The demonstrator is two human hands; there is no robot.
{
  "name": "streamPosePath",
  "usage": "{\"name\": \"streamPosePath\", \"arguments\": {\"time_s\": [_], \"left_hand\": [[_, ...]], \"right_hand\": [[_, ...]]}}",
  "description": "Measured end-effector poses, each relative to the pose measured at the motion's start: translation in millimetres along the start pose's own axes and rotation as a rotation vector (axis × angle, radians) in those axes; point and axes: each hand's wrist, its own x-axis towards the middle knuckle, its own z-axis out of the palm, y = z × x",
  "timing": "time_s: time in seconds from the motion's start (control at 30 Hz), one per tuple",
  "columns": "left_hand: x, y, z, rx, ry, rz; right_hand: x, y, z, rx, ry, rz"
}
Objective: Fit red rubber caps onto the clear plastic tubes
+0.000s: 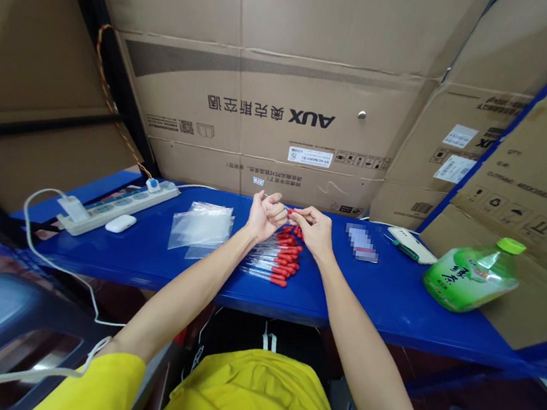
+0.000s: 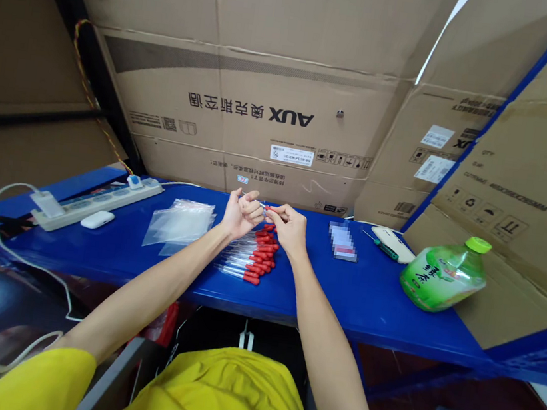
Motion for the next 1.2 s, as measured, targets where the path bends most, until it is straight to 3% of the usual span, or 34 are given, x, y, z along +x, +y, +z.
{"name": "streamPosePath", "arguments": {"time_s": [0.6, 0.83, 1.2], "left_hand": [[0.9, -4.6, -3.9, -0.026, -0.055, -0.005], [1.4, -3.7, -4.2, 0.004, 0.037, -0.023], [2.7, -0.8, -2.9, 0.067, -0.010, -0.011]], "right_hand": [[1.7, 6.9, -1.2, -0.022, -0.007, -0.028], [-0.4, 2.6, -1.3, -0.084, -0.028, -0.001], [0.6, 5.2, -2.0, -0.028, -0.024, -0.031]]}}
